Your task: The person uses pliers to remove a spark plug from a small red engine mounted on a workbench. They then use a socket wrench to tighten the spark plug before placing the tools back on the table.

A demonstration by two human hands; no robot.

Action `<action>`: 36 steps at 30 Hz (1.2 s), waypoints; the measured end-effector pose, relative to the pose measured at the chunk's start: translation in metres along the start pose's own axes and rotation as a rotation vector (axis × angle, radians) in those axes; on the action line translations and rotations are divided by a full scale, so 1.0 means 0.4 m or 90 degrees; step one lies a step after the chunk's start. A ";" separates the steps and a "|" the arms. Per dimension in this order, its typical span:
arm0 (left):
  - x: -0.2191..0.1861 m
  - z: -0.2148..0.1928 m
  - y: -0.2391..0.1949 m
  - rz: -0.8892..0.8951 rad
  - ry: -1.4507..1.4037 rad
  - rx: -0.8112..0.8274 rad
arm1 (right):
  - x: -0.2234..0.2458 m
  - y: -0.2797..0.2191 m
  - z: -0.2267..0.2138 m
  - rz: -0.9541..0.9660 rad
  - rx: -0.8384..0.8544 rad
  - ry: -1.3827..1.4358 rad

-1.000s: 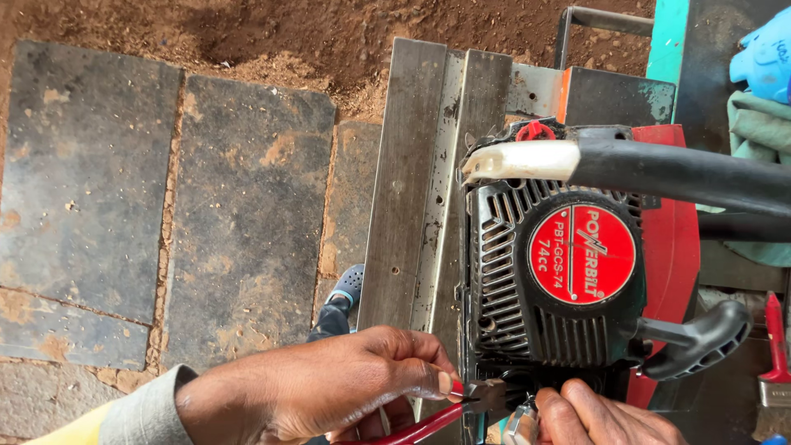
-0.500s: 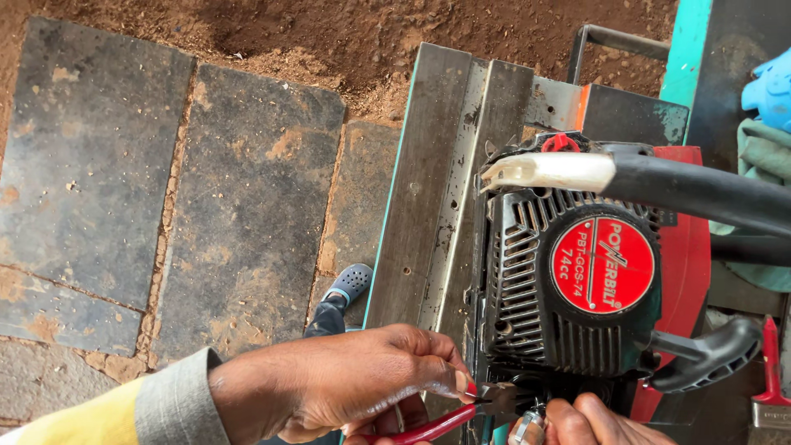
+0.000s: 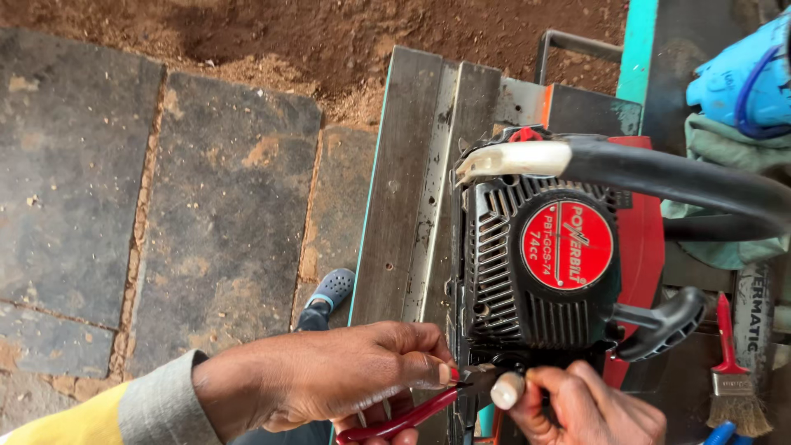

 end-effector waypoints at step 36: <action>-0.079 0.099 -0.062 -0.039 0.118 -0.065 | -0.009 -0.298 0.047 0.625 -0.346 0.911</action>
Point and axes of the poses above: each hand's wrist, its own y-axis towards the middle knuckle, its own z-axis out of the palm, x = y × z, the point moved 7 cm from there along y, towards the middle knuckle, and after that the axes turned 3 degrees about y, right-handed, at the moved point
